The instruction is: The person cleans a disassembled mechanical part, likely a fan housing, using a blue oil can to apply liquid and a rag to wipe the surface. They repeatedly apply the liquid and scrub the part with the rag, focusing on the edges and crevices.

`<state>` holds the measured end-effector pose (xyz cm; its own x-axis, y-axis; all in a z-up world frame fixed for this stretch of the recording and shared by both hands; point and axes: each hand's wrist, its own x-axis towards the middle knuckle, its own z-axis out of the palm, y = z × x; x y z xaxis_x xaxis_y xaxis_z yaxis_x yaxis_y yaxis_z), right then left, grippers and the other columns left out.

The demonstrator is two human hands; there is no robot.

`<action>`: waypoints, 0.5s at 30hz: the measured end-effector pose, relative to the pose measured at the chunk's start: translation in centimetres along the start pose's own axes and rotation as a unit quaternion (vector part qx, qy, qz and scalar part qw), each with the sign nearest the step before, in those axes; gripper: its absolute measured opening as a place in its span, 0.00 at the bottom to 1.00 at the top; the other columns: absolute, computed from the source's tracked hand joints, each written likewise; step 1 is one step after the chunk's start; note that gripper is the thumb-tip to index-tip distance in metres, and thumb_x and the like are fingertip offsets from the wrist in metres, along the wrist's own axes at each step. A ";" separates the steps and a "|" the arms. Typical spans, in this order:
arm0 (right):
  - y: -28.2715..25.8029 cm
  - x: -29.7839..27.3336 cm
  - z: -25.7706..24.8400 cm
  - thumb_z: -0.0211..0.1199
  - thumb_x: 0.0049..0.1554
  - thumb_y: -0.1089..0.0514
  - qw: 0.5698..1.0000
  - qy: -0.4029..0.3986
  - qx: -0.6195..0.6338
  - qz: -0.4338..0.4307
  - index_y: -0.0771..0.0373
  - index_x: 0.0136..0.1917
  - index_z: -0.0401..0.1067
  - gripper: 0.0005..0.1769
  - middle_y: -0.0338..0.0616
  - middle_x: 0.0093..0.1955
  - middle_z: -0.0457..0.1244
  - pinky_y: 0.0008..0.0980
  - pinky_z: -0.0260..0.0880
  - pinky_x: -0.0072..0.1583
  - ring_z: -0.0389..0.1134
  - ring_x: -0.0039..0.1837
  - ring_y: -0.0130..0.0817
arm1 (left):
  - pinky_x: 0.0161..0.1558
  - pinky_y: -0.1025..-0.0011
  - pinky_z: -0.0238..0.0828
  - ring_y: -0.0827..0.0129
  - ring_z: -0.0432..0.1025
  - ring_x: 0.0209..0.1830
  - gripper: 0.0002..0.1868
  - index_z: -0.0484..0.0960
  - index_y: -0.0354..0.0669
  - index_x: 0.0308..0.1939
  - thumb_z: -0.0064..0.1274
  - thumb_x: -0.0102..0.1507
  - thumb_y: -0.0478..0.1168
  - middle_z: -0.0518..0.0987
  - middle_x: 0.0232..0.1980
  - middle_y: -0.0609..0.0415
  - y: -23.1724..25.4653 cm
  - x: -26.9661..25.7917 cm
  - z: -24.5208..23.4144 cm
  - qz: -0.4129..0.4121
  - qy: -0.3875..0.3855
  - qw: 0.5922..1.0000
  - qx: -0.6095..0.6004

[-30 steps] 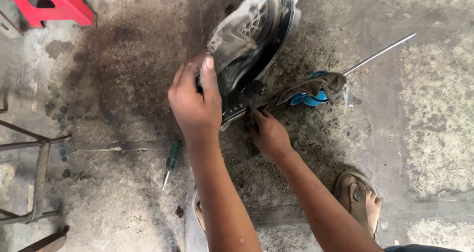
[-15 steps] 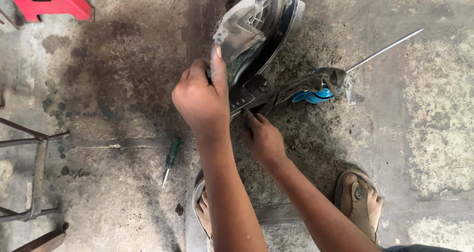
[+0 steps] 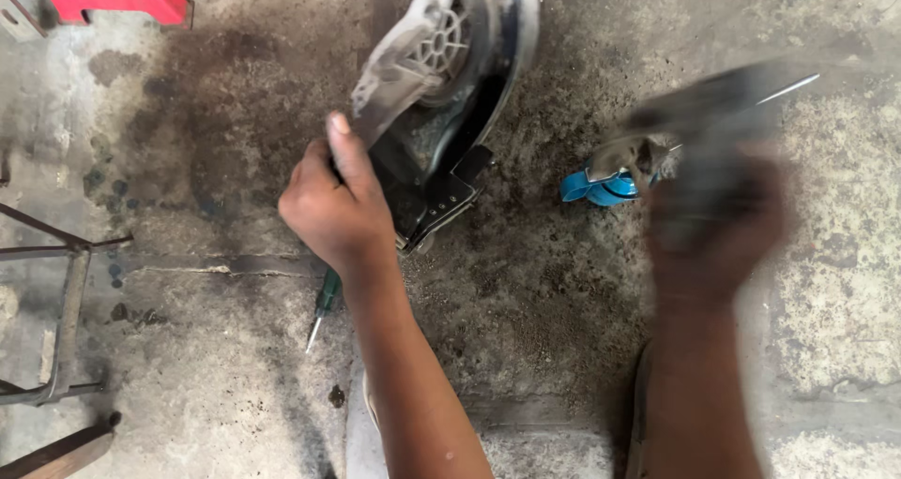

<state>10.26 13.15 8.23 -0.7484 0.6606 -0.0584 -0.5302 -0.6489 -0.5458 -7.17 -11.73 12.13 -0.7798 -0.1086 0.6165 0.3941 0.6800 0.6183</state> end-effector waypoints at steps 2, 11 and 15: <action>-1.9 0.3 -1.1 0.57 0.67 0.56 0.999 0.020 -0.017 -0.037 0.60 0.48 0.70 0.07 0.43 0.37 0.66 0.27 0.63 0.32 0.64 0.31 0.27 | 0.23 0.62 0.68 0.60 0.77 0.21 0.23 0.84 0.36 0.30 0.50 0.75 0.46 0.81 0.26 0.49 -0.2 0.0 -0.2 -0.038 0.003 0.999 0.000; 2.4 -0.4 -1.5 0.57 0.66 0.58 0.994 0.059 -0.090 0.001 0.62 0.52 0.72 0.06 0.41 0.39 0.66 0.26 0.66 0.35 0.65 0.35 0.26 | 0.25 0.56 0.65 0.52 0.73 0.22 0.22 0.80 0.34 0.29 0.53 0.74 0.44 0.77 0.26 0.45 1.2 0.3 0.2 0.017 0.016 1.000 0.020; 8.0 -1.8 -1.4 0.58 0.65 0.59 0.975 0.034 -0.208 0.070 0.63 0.54 0.74 0.07 0.41 0.40 0.66 0.25 0.67 0.36 0.65 0.36 0.25 | 0.25 0.56 0.65 0.51 0.73 0.22 0.21 0.81 0.34 0.30 0.54 0.74 0.44 0.77 0.26 0.44 1.8 0.4 0.3 0.028 0.006 0.999 0.018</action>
<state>7.91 7.28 2.74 -0.7658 0.6100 -0.2038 -0.2076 -0.5343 -0.8194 -6.88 -10.33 13.34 -0.7510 -0.0793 0.6555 0.4182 0.7112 0.5650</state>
